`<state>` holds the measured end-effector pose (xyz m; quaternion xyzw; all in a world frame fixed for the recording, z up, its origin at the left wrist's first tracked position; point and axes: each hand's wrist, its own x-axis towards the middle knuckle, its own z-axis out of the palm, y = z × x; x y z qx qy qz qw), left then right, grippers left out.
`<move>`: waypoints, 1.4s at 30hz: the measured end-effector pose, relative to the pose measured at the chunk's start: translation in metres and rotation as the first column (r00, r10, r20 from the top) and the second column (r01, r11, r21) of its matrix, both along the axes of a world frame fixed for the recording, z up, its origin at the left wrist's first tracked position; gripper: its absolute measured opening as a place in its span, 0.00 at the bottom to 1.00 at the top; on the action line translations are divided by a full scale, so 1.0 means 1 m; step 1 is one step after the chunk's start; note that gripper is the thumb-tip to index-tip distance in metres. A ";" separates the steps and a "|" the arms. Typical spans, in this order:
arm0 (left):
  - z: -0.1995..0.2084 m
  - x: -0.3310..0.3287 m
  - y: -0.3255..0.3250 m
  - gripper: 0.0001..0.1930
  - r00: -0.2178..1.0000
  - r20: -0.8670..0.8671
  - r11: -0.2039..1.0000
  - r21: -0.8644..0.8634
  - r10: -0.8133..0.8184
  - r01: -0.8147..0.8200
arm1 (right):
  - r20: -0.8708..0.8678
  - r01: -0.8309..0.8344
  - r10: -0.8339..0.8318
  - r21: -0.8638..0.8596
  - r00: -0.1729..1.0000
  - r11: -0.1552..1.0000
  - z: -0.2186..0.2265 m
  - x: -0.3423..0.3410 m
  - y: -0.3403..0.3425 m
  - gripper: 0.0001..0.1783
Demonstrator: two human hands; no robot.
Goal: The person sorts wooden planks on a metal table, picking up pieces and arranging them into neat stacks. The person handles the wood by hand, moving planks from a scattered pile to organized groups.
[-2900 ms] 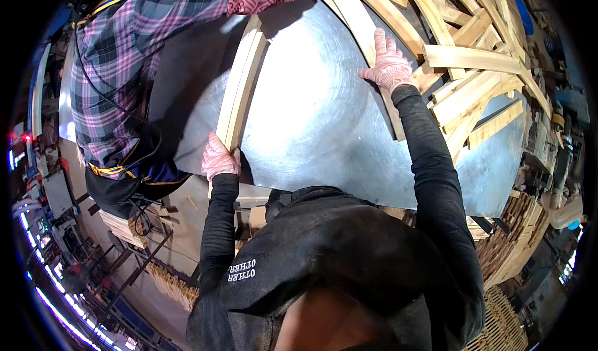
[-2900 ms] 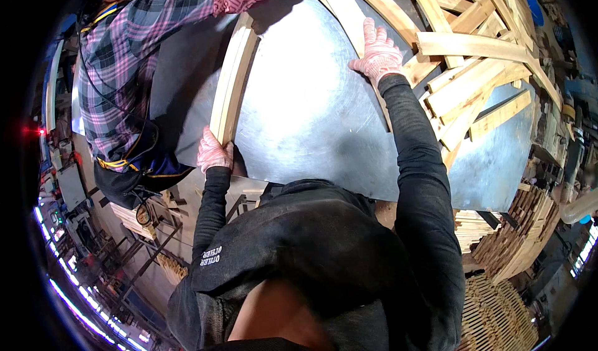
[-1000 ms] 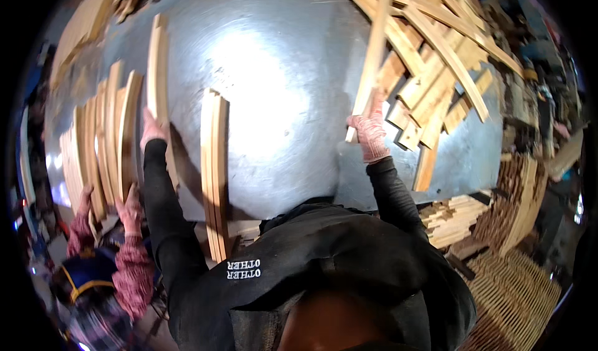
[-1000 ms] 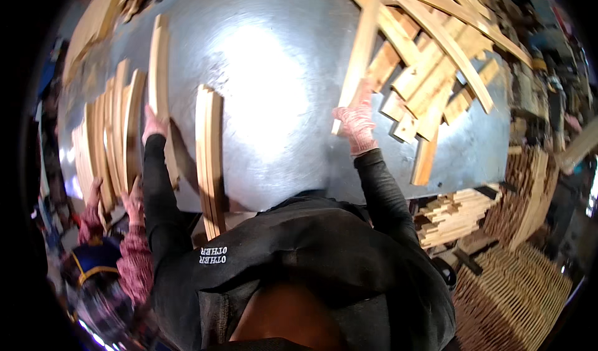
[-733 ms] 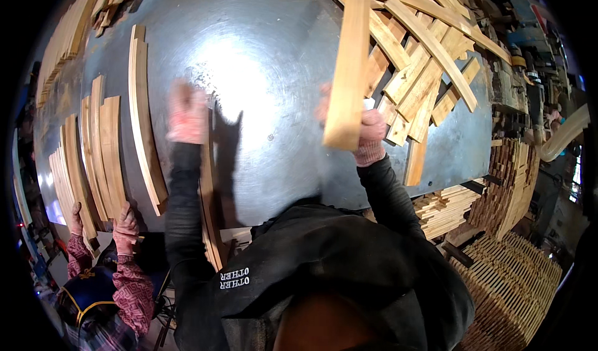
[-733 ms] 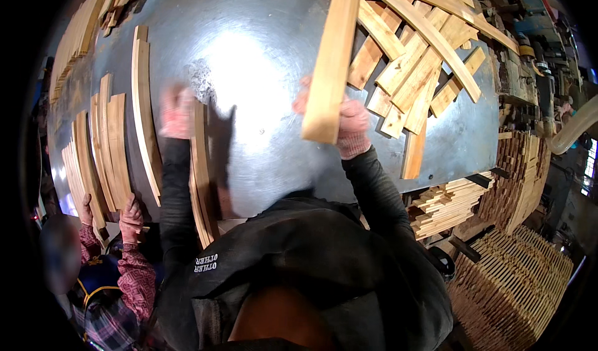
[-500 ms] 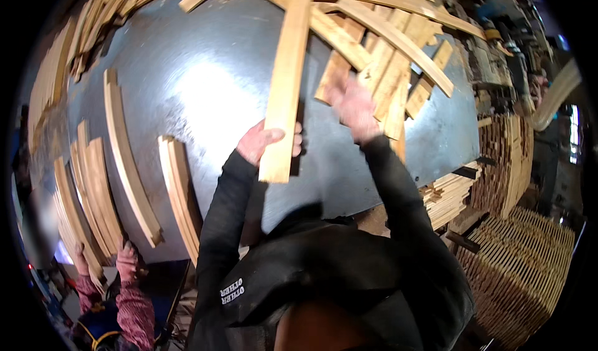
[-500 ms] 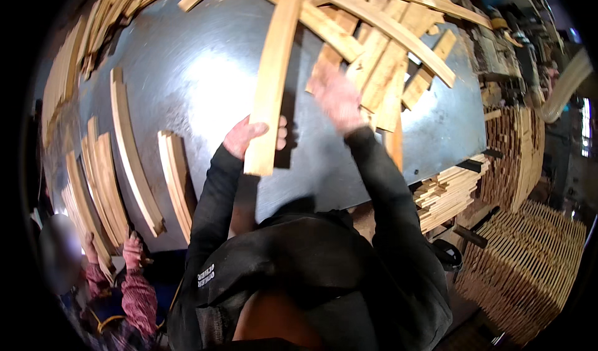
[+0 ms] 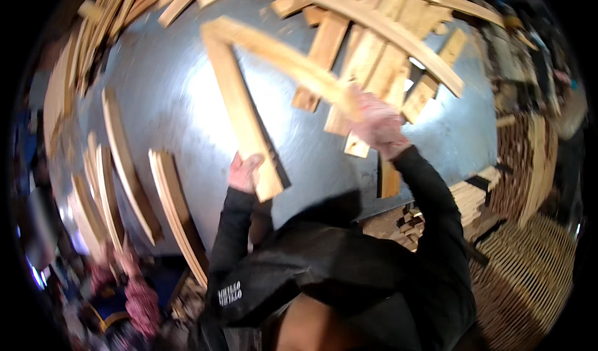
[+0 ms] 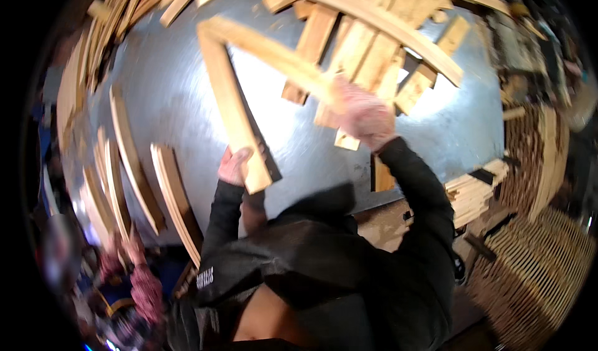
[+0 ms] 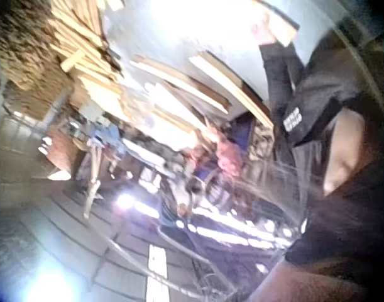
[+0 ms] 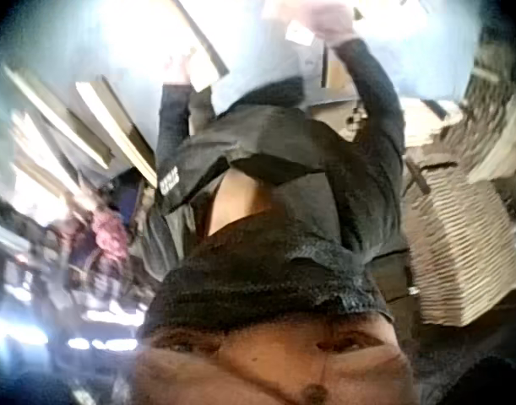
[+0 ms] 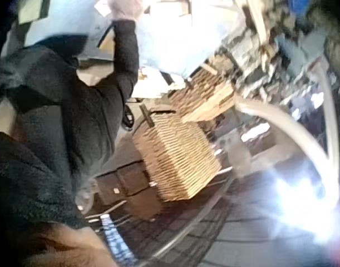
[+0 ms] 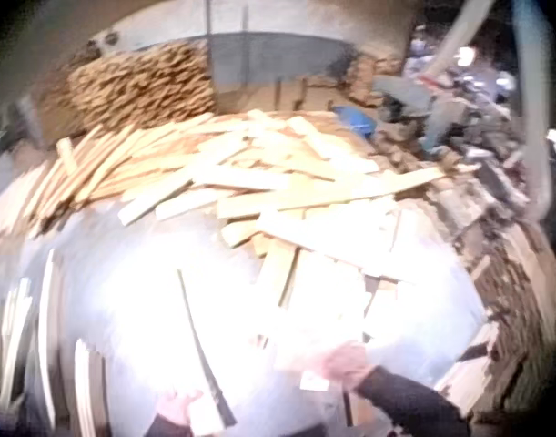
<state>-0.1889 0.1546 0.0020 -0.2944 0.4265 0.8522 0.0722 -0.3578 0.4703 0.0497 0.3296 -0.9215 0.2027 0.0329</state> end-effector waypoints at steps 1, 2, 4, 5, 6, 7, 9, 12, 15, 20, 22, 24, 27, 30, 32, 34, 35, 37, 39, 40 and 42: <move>-0.009 0.001 -0.001 0.24 0.999 0.034 0.998 -0.064 -0.003 0.005 | 0.092 0.083 -0.102 0.197 0.991 0.977 0.002 -0.001 0.008 0.40; -0.004 -0.003 0.004 0.24 1.000 0.006 0.999 -0.030 0.019 -0.019 | 0.190 0.118 -0.152 0.179 0.970 0.977 0.011 -0.003 0.017 0.39; 0.008 -0.015 0.024 0.21 0.998 -0.025 0.998 0.004 0.065 -0.065 | 0.465 0.105 -0.115 0.047 0.878 0.993 0.017 0.000 0.029 0.36; 0.011 -0.019 0.032 0.18 0.996 -0.017 0.996 -0.010 0.090 -0.090 | 0.627 0.075 -0.001 -0.092 0.779 0.993 0.006 0.006 0.032 0.34; 0.008 -0.025 0.043 0.18 0.990 0.015 0.990 0.002 0.139 -0.139 | 0.749 0.081 0.120 -0.226 0.651 0.971 -0.004 0.014 0.034 0.32; 0.010 -0.027 0.049 0.17 0.988 0.065 0.979 0.139 0.138 -0.146 | 0.799 0.505 0.593 -0.553 0.097 0.662 -0.016 0.032 0.026 0.36; 0.006 -0.030 0.059 0.17 0.993 -0.021 0.930 0.355 0.112 -0.097 | 0.934 0.091 0.300 -0.322 0.194 0.942 0.006 0.043 -0.014 0.30; -0.062 -0.017 0.066 0.18 0.985 -0.006 0.970 0.176 0.171 -0.168 | 0.540 -0.311 0.252 0.020 0.803 0.950 0.089 0.028 -0.051 0.31; -0.045 -0.023 0.067 0.19 0.985 0.151 0.968 0.225 0.079 -0.112 | -0.258 0.203 -0.150 0.193 0.954 0.960 0.007 -0.064 0.002 0.54; -0.007 -0.010 0.060 0.23 0.997 -0.046 0.959 0.280 0.066 -0.051 | 0.107 0.117 -0.241 0.645 0.965 0.755 0.027 -0.123 0.021 0.56; 0.021 0.001 0.052 0.24 0.990 -0.129 0.952 0.307 0.051 -0.009 | 0.154 0.065 -0.149 0.452 0.977 0.890 0.025 -0.120 0.034 0.49; 0.010 0.027 0.042 0.21 0.981 -0.024 0.976 0.101 0.195 -0.192 | 0.119 0.172 -0.238 0.402 0.964 0.899 0.051 -0.110 0.008 0.44; -0.010 0.064 0.020 0.17 0.958 0.114 0.947 -0.216 0.265 -0.236 | 0.162 0.174 -0.222 0.267 0.961 0.948 0.092 -0.105 -0.062 0.41; 0.007 0.062 0.014 0.15 0.942 0.212 0.913 -0.373 0.259 -0.167 | -0.291 -0.039 0.032 -0.017 0.956 0.999 0.048 -0.149 -0.124 0.43; 0.014 0.070 0.010 0.15 0.929 0.268 0.888 -0.446 0.255 -0.115 | 0.080 -0.050 0.022 0.359 0.997 0.932 0.032 -0.146 -0.188 0.54; 0.019 0.077 0.013 0.16 0.929 0.216 0.880 -0.438 0.300 -0.183 | 0.124 -0.118 0.072 0.414 0.990 0.902 0.006 -0.135 -0.212 0.57; 0.016 0.082 0.011 0.18 0.925 0.144 0.879 -0.392 0.351 -0.272 | 0.080 -0.107 0.082 0.387 0.993 0.916 -0.005 -0.143 -0.214 0.57; 0.023 0.089 0.004 0.25 0.920 0.226 0.887 -0.411 0.320 -0.208 | 0.545 -0.200 0.017 0.278 0.838 0.939 0.012 -0.166 -0.202 0.55; 0.009 0.091 -0.009 0.24 0.937 0.101 0.883 -0.379 0.335 -0.276 | 0.632 -0.165 0.009 0.190 0.775 0.968 0.001 -0.160 -0.172 0.49; 0.022 0.086 -0.010 0.26 0.846 0.376 0.919 -0.051 0.379 -0.390 | 0.899 -0.048 0.149 -0.142 0.411 0.989 -0.005 -0.156 -0.154 0.46; 0.003 0.097 -0.017 0.23 0.838 0.271 0.880 -0.119 0.473 -0.459 | 0.916 0.319 0.337 -0.259 -0.219 0.912 -0.005 -0.125 -0.131 0.42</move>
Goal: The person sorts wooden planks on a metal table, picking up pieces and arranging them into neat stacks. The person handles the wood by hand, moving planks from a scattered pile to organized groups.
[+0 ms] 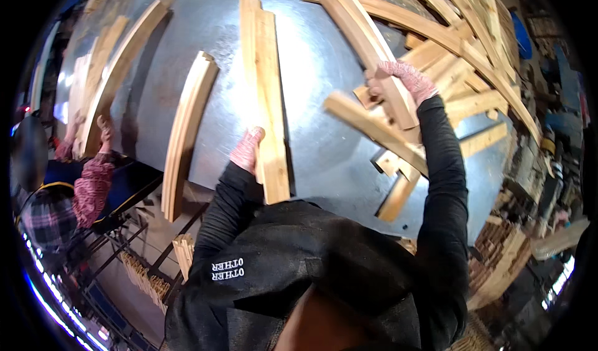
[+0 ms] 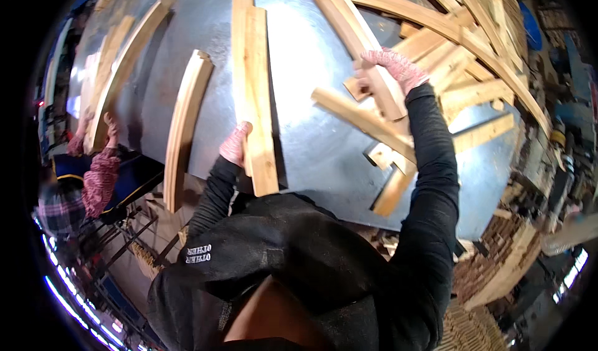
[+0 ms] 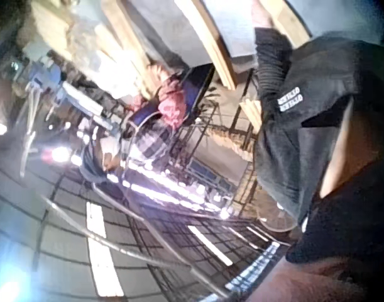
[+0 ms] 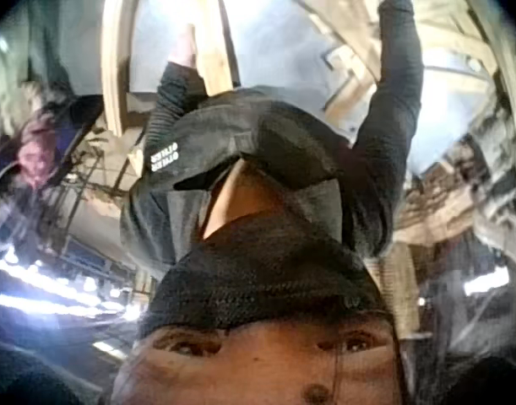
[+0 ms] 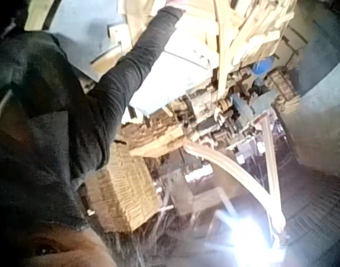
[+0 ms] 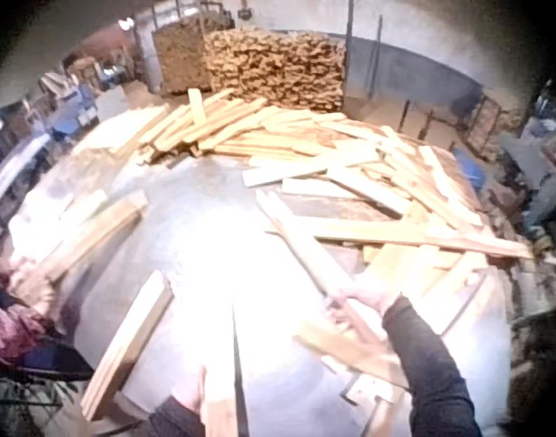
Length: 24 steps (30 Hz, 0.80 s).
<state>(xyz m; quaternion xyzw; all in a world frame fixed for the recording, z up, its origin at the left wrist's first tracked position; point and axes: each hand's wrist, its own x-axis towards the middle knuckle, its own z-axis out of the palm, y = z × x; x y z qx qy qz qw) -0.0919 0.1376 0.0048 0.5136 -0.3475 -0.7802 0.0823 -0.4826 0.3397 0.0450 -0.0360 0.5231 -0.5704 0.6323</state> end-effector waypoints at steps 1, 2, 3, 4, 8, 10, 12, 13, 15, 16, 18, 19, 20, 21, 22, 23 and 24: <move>-0.018 0.007 -0.023 0.20 0.912 0.156 0.873 -0.264 -0.380 0.410 | 0.125 0.083 -0.074 -0.070 0.989 0.994 0.004 0.019 0.004 0.41; 0.023 -0.013 -0.025 0.17 0.943 0.007 0.929 -0.164 -0.334 0.330 | 0.254 0.181 -0.145 -0.127 0.956 0.975 0.009 0.038 0.013 0.40; 0.024 -0.013 -0.035 0.17 0.939 0.067 0.901 -0.265 -0.339 0.344 | 0.324 0.274 -0.193 -0.227 0.926 0.934 0.016 0.060 0.005 0.40; 0.024 -0.013 -0.045 0.17 0.932 0.127 0.862 -0.356 -0.339 0.362 | 0.473 0.290 -0.103 -0.341 0.875 0.894 0.020 0.075 -0.002 0.40; 0.066 -0.042 -0.045 0.22 0.918 0.099 0.760 -0.531 -0.383 0.374 | 0.439 0.285 -0.123 -0.323 0.890 0.902 0.010 0.114 -0.035 0.41; -0.003 -0.053 -0.033 0.23 0.786 -0.596 0.986 -0.072 -0.165 0.153 | -0.292 -0.035 0.013 -0.069 0.956 0.997 0.012 0.138 -0.075 0.36; 0.029 -0.082 0.013 0.28 0.805 -0.189 0.617 -0.744 -0.562 0.256 | -0.846 -0.004 -0.018 -0.024 0.533 1.000 -0.017 0.182 -0.110 0.37; 0.034 -0.078 0.006 0.30 0.806 -0.257 0.730 -0.620 -0.534 0.286 | -0.886 -0.074 0.060 0.029 0.460 0.997 -0.027 0.176 -0.110 0.34; 0.039 -0.065 -0.010 0.33 0.823 -0.368 0.891 -0.314 -0.432 0.327 | -0.792 -0.042 -0.058 -0.105 0.608 0.994 -0.011 0.174 -0.100 0.28; 0.044 -0.056 -0.017 0.32 0.778 -0.554 0.948 -0.076 -0.297 0.309 | -0.321 0.081 -0.118 -0.127 0.940 0.989 0.026 0.174 -0.098 0.25; 0.054 -0.040 -0.036 0.30 0.750 -0.654 0.917 0.232 -0.101 0.325 | 0.081 0.139 -0.123 -0.239 0.989 0.961 0.033 0.153 -0.094 0.34; 0.057 -0.033 -0.039 0.30 0.743 -0.665 0.933 0.219 -0.071 0.285 | 0.167 0.176 -0.138 -0.247 0.976 0.953 0.035 0.143 -0.095 0.36; 0.070 -0.029 -0.047 0.30 0.743 -0.666 0.933 0.224 -0.064 0.282 | 0.078 0.228 -0.216 -0.217 0.973 0.949 0.032 0.132 -0.100 0.35; 0.082 -0.025 -0.061 0.30 0.744 -0.666 0.931 0.232 -0.057 0.280 | -0.188 0.161 -0.178 -0.104 0.966 0.982 0.031 0.118 -0.103 0.35; 0.088 -0.018 -0.082 0.30 0.737 -0.661 0.945 0.133 -0.141 0.300 | -0.435 0.124 -0.101 0.025 0.895 0.992 0.032 0.103 -0.104 0.35; 0.090 -0.009 -0.108 0.30 0.732 -0.644 0.948 0.037 -0.220 0.317 | -0.637 0.120 0.013 0.165 0.771 0.979 0.033 0.086 -0.108 0.36; 0.086 0.004 -0.140 0.31 0.830 -0.460 0.949 -0.156 -0.316 0.274 | -0.848 0.181 0.295 0.406 0.441 0.896 0.042 0.066 -0.118 0.39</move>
